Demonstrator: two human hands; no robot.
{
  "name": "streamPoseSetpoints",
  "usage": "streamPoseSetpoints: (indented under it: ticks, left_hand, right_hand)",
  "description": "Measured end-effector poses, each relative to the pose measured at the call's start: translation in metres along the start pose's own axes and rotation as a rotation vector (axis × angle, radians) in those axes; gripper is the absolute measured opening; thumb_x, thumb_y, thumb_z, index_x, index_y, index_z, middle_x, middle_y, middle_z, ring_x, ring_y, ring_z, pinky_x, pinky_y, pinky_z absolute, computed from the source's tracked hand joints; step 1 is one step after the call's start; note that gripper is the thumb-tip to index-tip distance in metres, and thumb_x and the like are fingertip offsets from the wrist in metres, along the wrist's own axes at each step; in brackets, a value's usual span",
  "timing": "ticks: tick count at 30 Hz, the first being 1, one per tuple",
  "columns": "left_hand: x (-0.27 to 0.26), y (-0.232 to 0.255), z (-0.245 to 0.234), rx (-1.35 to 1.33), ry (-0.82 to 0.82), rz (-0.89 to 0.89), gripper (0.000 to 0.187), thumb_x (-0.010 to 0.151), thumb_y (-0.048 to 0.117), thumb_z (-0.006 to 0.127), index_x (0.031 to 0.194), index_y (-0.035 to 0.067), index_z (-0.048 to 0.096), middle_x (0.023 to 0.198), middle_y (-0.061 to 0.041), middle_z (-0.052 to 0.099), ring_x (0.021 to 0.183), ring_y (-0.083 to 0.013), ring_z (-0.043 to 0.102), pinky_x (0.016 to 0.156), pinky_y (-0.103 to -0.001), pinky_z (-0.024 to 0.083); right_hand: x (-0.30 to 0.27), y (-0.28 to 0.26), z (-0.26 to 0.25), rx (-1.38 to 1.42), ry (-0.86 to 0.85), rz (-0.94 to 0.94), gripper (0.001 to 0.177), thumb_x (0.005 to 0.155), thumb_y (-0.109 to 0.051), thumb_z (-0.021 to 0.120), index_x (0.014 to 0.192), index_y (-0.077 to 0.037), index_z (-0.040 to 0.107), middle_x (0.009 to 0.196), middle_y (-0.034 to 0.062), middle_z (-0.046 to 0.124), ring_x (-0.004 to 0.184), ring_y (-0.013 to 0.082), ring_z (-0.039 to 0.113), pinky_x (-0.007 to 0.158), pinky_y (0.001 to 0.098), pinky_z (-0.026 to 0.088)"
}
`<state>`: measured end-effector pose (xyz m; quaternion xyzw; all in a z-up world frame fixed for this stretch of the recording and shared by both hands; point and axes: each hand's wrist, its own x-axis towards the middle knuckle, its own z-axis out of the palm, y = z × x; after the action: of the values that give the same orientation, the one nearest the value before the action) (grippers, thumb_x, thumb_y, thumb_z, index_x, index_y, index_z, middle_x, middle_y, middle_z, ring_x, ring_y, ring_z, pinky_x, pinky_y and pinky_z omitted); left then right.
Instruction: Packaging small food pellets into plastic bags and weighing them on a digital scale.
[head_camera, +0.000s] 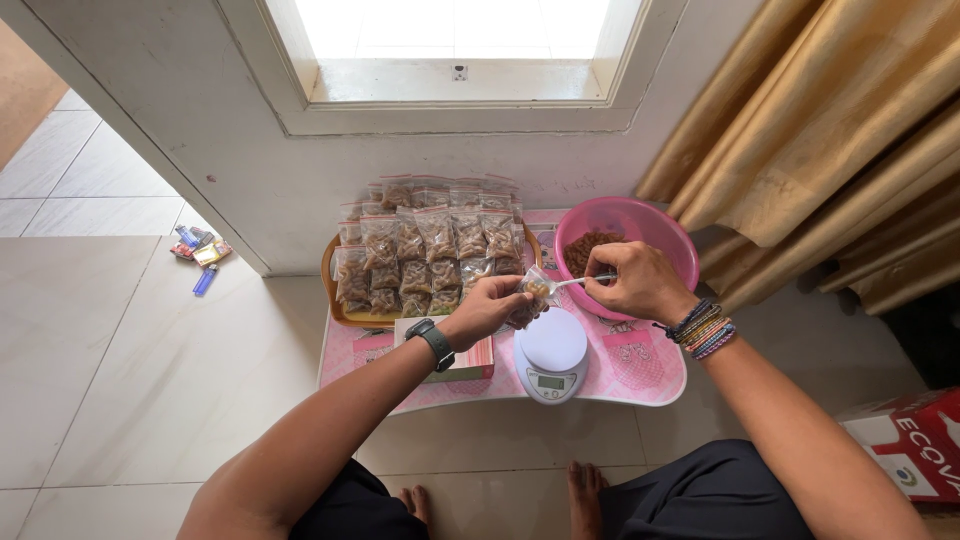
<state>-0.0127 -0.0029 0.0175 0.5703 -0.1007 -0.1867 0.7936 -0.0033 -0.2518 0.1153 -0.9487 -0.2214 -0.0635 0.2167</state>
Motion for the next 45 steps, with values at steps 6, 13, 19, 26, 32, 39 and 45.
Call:
streamPoseSetpoints:
  ticks: [6, 13, 19, 26, 32, 39, 45]
  left_hand:
    - [0.001, -0.004, -0.002, 0.034, -0.002, 0.010, 0.037, 0.089, 0.004, 0.070, 0.126, -0.001, 0.067, 0.074, -0.013, 0.070, 0.062, -0.0184, 0.071, 0.054, -0.028, 0.059]
    - [0.007, -0.012, -0.009, 0.082, 0.014, 0.023, 0.050, 0.077, -0.004, 0.078, 0.126, -0.003, 0.066, 0.078, -0.015, 0.072, 0.063, -0.0174, 0.070, 0.055, -0.026, 0.058]
    - [0.001, 0.002, -0.005, 0.125, 0.048, 0.053, 0.058, 0.070, -0.011, 0.079, 0.126, -0.003, 0.067, 0.085, -0.014, 0.073, 0.071, -0.0153, 0.069, 0.061, -0.026, 0.060]
    - [-0.004, 0.019, 0.000, 0.082, 0.108, 0.025, 0.054, 0.077, -0.004, 0.080, 0.129, 0.003, 0.067, 0.092, -0.016, 0.075, 0.078, -0.0184, 0.074, 0.071, -0.032, 0.065]
    - [-0.003, 0.017, 0.004, 0.063, 0.111, -0.004, 0.048, 0.079, 0.000, 0.082, 0.125, 0.002, 0.068, 0.093, -0.013, 0.076, 0.078, -0.0144, 0.073, 0.071, -0.028, 0.065]
    - [-0.001, 0.020, 0.012, 0.073, 0.103, 0.029, 0.047, 0.075, 0.000, 0.087, 0.119, 0.001, 0.071, 0.094, -0.014, 0.078, 0.081, -0.0136, 0.074, 0.069, -0.025, 0.064]
    - [-0.002, 0.021, 0.014, 0.085, 0.078, 0.070, 0.048, 0.074, -0.002, 0.088, 0.119, -0.001, 0.071, 0.095, -0.018, 0.077, 0.083, -0.0173, 0.074, 0.069, -0.031, 0.066]
  right_hand:
    - [0.001, 0.005, 0.002, 0.045, -0.002, 0.052, 0.013, 0.074, -0.029, 0.075, 0.075, -0.017, 0.071, 0.070, 0.0057, 0.072, 0.080, 0.0320, 0.073, 0.070, 0.0467, 0.055]
    - [0.000, 0.025, 0.006, 0.117, 0.040, 0.114, 0.010, 0.073, -0.028, 0.078, 0.075, -0.019, 0.074, 0.066, 0.0058, 0.071, 0.072, 0.0275, 0.071, 0.065, 0.0404, 0.053]
    - [0.001, 0.060, 0.012, 0.206, 0.100, 0.163, 0.009, 0.073, -0.022, 0.077, 0.078, -0.014, 0.076, 0.065, 0.0058, 0.070, 0.069, 0.0197, 0.069, 0.065, 0.0355, 0.053]
    - [-0.015, 0.104, 0.012, -0.123, -0.050, 0.412, 0.022, 0.084, -0.028, 0.067, 0.097, -0.015, 0.079, 0.090, 0.0127, 0.079, 0.098, 0.0387, 0.073, 0.082, 0.0525, 0.058]
    - [-0.016, 0.149, 0.053, -0.342, -0.246, 0.532, 0.028, 0.086, -0.027, 0.060, 0.106, -0.023, 0.079, 0.106, 0.0098, 0.080, 0.110, 0.0350, 0.073, 0.089, 0.0514, 0.059]
    - [-0.023, 0.128, 0.044, -0.354, -0.340, 0.539, 0.031, 0.086, -0.031, 0.059, 0.107, -0.021, 0.080, 0.111, 0.0157, 0.079, 0.115, 0.0379, 0.071, 0.092, 0.0541, 0.057]
    - [-0.027, 0.067, 0.011, -0.163, -0.170, 0.366, 0.032, 0.090, -0.028, 0.058, 0.109, -0.010, 0.076, 0.101, 0.0194, 0.075, 0.111, 0.0403, 0.069, 0.093, 0.0571, 0.055]
